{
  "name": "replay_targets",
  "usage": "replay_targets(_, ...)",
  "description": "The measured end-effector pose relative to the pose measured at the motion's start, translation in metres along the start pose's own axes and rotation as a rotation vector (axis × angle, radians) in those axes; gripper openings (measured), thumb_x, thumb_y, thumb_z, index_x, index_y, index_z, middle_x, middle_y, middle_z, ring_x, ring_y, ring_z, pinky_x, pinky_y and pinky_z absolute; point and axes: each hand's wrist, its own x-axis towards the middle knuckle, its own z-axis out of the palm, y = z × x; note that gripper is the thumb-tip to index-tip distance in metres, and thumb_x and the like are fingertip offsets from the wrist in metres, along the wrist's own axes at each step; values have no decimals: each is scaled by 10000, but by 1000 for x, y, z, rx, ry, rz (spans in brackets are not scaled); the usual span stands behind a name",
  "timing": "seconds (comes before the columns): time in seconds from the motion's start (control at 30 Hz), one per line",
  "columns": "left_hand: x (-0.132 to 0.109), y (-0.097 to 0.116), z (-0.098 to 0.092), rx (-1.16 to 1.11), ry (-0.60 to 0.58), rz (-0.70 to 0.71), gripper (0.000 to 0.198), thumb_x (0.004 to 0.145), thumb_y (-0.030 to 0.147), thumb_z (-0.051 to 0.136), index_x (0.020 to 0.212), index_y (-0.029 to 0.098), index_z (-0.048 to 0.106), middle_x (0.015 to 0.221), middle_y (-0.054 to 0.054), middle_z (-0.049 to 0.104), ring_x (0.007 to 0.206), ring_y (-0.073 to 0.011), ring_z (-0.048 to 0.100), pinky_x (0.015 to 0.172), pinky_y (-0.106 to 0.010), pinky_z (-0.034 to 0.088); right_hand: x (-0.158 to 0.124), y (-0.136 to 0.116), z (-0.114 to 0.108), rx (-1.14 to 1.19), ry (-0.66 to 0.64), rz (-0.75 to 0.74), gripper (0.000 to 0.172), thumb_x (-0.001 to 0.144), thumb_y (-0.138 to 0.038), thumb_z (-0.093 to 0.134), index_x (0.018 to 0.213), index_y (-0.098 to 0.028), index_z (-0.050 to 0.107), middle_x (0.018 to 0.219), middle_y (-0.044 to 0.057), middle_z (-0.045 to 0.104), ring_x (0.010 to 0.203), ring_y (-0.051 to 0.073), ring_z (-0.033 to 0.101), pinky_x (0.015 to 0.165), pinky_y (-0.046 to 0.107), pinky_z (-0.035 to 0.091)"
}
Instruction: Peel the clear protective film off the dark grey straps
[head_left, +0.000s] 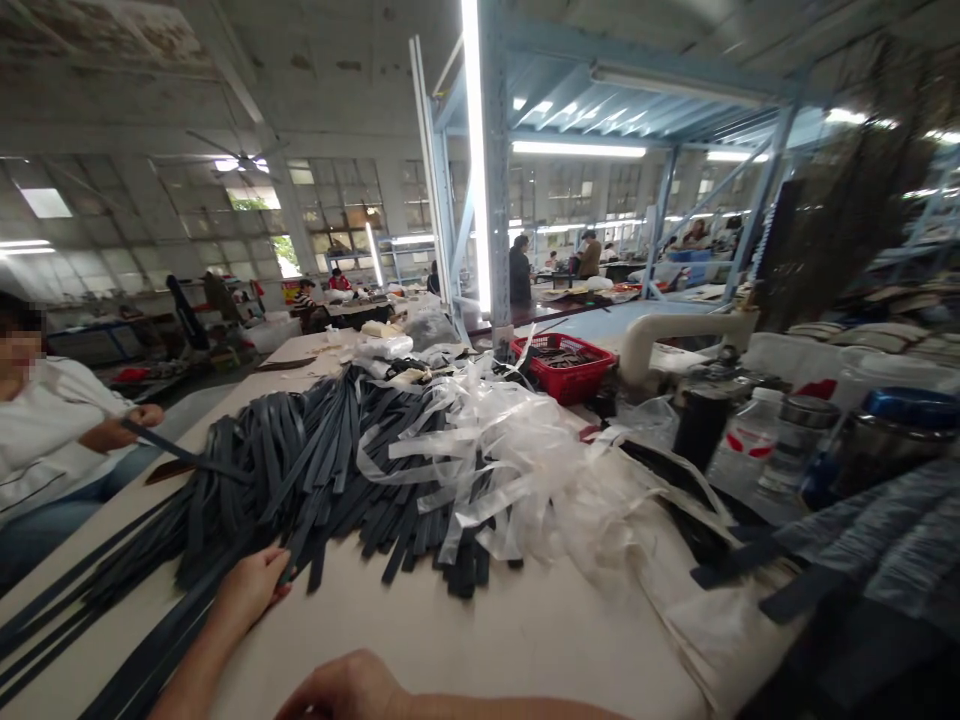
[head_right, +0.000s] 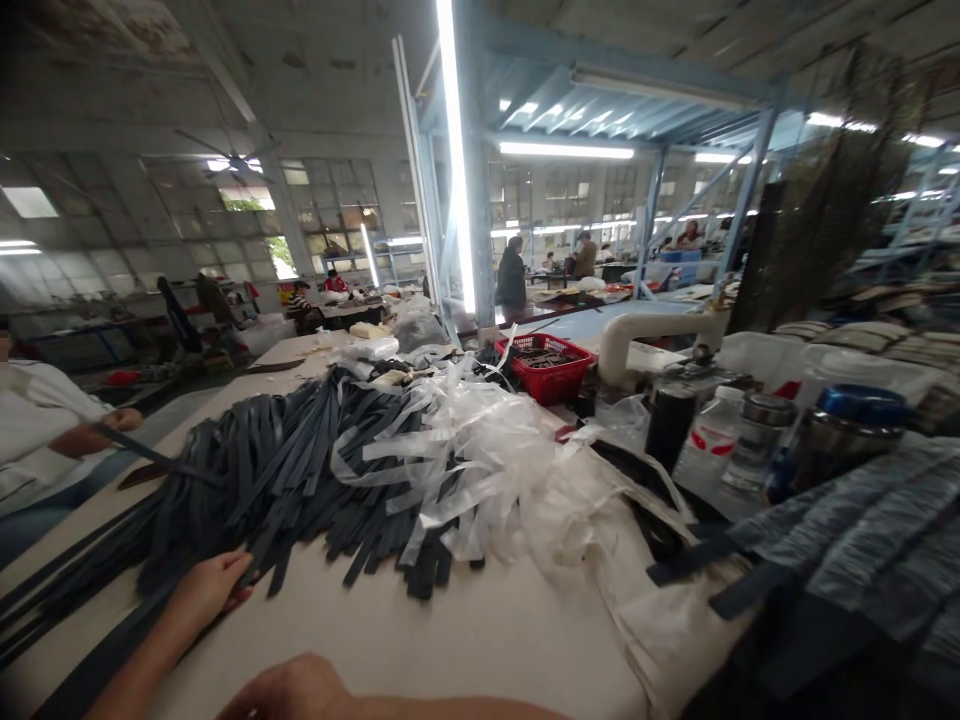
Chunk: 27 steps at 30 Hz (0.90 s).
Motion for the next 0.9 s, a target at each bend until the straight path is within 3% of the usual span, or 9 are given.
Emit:
replay_targets(0.13,-34,21,-18,432,87,128,370,900,304,340,843,174,681,832,-121,749,730,-282,717,675,-357,512,-17,-22,-16,17,129,-9,280,867,-193,598,1093,-244,755,720,-30,744,725,132,731,671,157,523)
replay_targets(0.23,-58,33,-28,721,200,193,426,926,290,315,981,144,711,888,-194,743,815,-342,703,683,-400,480,-24,-32,-29,6,162,-50,267,858,-144,596,1065,-202,755,787,-4,760,745,139,736,707,183,533)
replay_targets(0.37,-67,35,-33,809,262,205,427,961,298,309,1063,167,703,1047,-175,728,927,-300,679,739,-367,455,-23,-30,-34,50,166,-127,244,876,-147,563,1039,-189,740,900,19,758,724,140,728,751,242,541)
replay_targets(0.5,-70,39,-41,855,363,234,387,954,255,344,1001,154,714,1098,-149,708,982,-261,647,772,-331,431,-22,-27,-33,55,192,-209,211,874,-142,561,985,-186,735,893,27,744,697,135,708,754,261,538)
replay_targets(0.57,-80,45,-45,865,404,235,368,937,245,362,936,142,715,1050,-152,711,942,-259,645,744,-331,419,-25,-29,-35,40,243,-243,231,867,-131,553,1013,-193,721,950,38,734,787,149,700,804,282,534)
replay_targets(0.63,-99,49,-46,872,424,238,342,922,258,384,872,150,704,981,-141,715,874,-254,644,706,-334,405,-28,-32,-40,30,313,-277,332,851,-111,549,1147,-202,668,1174,73,678,1019,179,657,931,325,501)
replay_targets(0.77,-161,44,-36,776,300,388,272,900,292,426,728,200,615,799,-63,673,720,-195,604,666,-316,381,-32,-36,-50,-126,455,-428,640,818,-70,534,1434,-200,421,1535,123,366,1392,221,368,1131,420,341)
replay_targets(0.83,-194,37,-28,668,139,454,230,879,279,442,695,217,566,732,-36,630,685,-180,581,658,-306,384,-33,-37,-52,-265,446,-465,660,819,-44,510,1451,-198,397,1556,128,335,1422,225,316,1149,448,303)
replay_targets(0.9,-220,31,-24,572,-33,457,196,857,271,461,682,229,540,710,-26,610,679,-181,572,658,-307,398,-32,-35,-51,-380,351,-468,568,856,-52,508,1398,-221,473,1520,102,411,1415,220,327,1161,471,251)
